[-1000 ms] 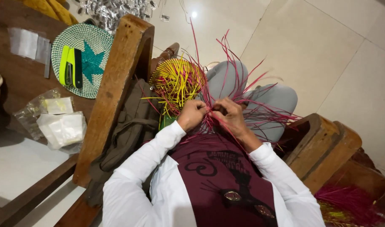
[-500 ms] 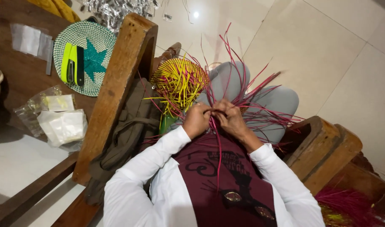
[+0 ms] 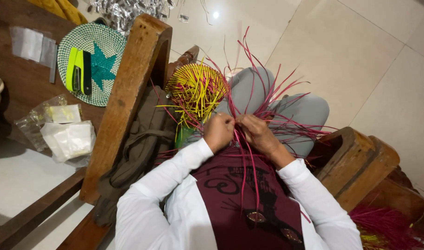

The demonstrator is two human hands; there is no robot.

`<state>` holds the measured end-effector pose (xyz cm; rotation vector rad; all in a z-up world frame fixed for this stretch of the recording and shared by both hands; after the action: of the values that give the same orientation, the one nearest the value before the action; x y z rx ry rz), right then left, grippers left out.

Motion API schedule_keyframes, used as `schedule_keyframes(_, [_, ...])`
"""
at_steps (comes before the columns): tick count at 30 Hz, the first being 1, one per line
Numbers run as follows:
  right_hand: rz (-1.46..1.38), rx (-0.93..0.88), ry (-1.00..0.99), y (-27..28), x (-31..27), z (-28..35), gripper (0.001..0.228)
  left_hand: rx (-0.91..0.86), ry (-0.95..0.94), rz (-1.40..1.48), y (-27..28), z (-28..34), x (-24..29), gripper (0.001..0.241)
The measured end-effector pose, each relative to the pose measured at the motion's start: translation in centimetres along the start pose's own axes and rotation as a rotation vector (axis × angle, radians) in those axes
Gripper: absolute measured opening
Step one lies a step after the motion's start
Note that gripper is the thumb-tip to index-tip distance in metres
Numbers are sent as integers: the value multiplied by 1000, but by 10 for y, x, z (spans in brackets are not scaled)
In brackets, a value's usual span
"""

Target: Weaving thin pink and yellow flexible strands to construct the sides of a basket.

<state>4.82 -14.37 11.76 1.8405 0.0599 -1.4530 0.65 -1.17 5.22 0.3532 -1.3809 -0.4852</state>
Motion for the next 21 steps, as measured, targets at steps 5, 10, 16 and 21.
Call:
schedule_keyframes(5, [77,78,-25,-1,-1,0,13,34,-157,-201,-5,3,19,13])
schedule_keyframes(10, [51,100,-117,5,-8,-8,10,-9,-72,-87,-8,1,9,18])
schedule_keyframes(16, [562,32,-129,-7,9,0,17,13,-142,-64,3,8,16,19])
schedule_keyframes(21, [591,51,-96,-13,7,8,12,53,-181,-24,3,10,7,14])
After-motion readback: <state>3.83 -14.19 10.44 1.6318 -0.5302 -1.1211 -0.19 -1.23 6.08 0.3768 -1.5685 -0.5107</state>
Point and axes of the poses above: each hand's wrist, its own z-axis away from the middle knuckle, its own y-axis out of the back of the hand, x = y × z, the point moved 4 cm from there along -z, towards the middle knuckle, and after that the axes turned 13 degrees about -y, right-handed, at the moved point
